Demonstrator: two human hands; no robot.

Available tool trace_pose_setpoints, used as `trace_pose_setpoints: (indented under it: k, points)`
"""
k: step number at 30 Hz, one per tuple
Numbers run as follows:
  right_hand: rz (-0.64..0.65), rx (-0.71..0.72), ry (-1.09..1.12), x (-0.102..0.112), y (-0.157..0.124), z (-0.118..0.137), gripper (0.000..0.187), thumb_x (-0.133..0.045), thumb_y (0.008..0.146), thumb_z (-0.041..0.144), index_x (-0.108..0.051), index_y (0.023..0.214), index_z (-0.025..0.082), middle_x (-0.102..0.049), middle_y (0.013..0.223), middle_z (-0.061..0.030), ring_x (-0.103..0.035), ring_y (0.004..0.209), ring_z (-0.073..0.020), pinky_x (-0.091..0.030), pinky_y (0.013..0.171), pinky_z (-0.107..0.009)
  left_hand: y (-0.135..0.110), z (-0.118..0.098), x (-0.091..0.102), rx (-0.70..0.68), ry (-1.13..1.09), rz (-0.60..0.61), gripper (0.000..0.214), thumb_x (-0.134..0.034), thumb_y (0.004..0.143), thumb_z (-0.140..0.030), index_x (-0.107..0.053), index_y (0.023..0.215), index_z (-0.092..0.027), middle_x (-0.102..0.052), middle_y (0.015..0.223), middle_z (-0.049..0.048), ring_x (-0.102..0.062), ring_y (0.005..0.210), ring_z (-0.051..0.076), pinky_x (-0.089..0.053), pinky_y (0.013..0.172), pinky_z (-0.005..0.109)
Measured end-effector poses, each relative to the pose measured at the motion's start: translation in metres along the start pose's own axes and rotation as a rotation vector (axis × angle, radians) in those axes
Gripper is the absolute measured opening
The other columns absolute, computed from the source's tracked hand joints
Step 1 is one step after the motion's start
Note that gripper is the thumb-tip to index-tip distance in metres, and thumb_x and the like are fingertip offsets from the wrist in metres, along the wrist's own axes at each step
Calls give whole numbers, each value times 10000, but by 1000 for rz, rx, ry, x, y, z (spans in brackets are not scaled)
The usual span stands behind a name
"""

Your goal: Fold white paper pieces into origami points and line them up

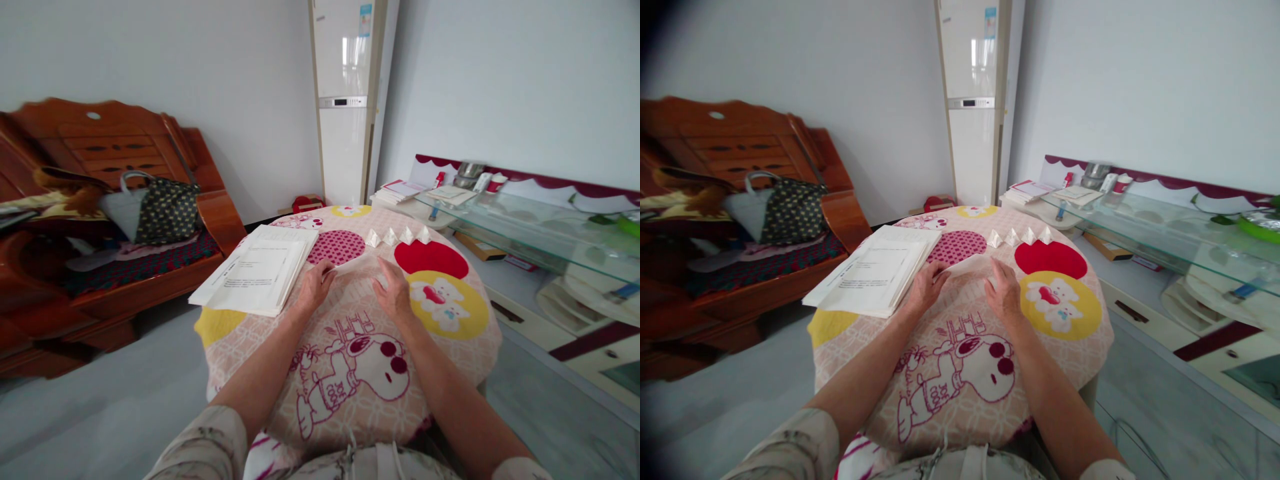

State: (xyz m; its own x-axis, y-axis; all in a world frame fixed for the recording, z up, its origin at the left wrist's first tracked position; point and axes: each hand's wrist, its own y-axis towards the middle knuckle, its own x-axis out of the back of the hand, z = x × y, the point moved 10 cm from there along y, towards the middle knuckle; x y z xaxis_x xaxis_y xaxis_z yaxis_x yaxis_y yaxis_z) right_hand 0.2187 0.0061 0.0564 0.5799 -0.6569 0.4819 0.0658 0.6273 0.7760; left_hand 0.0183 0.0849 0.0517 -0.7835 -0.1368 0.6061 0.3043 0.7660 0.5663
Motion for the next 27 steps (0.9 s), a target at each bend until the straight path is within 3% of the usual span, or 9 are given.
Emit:
trace_pose_setpoints:
  k: [9,13,16,20,21,24,27]
  points:
    - [-74,-71,80,9,2,-3,336,-598,897,353,-672,1163,162,-730,1076,-156,-670,1011,-290,-550,924,-451,-3,-6,-7,-106,13,27,68,-547,935,-195,-613,951,-184,-695,865,28,-640,796,160,-487,740,263]
    - [-97,-150,139,14,4,-13,259,-611,857,419,-687,962,195,-743,925,-107,-685,888,-268,-557,826,-403,-9,-18,-17,-228,10,48,89,-535,934,-164,-620,944,-185,-701,922,54,-652,862,173,-500,786,281]
    - [-86,-165,190,18,6,-11,215,-633,818,423,-656,797,211,-711,801,-78,-662,789,-248,-537,751,-370,-10,-26,-20,-226,-9,77,119,-527,943,-190,-641,909,-181,-705,936,75,-655,864,184,-507,791,298]
    - [32,-216,353,19,14,-2,151,-669,773,345,-632,717,209,-645,711,-13,-592,697,-192,-476,673,-309,-6,-36,-15,-167,-224,191,260,-612,929,-416,-703,909,-174,-728,1039,108,-669,990,236,-516,910,366]
    - [77,-252,428,17,16,-2,140,-669,765,328,-634,703,207,-620,678,4,-568,668,-177,-453,640,-292,-4,-34,-12,-117,-325,222,338,-566,953,-471,-719,930,-171,-735,1043,109,-668,1020,245,-514,936,379]
    - [176,-423,736,12,19,-8,122,-704,681,303,-649,663,196,-600,637,19,-517,602,-150,-399,575,-265,4,-8,3,115,-668,182,573,-413,985,-617,-733,1005,-142,-728,1126,137,-663,1083,264,-526,961,399]
    - [269,-583,1024,3,19,-13,130,-716,597,294,-659,656,193,-597,595,20,-478,545,-133,-362,537,-253,2,21,4,294,-835,153,625,-509,918,-681,-721,1083,-117,-708,1188,165,-658,1099,270,-523,968,394]
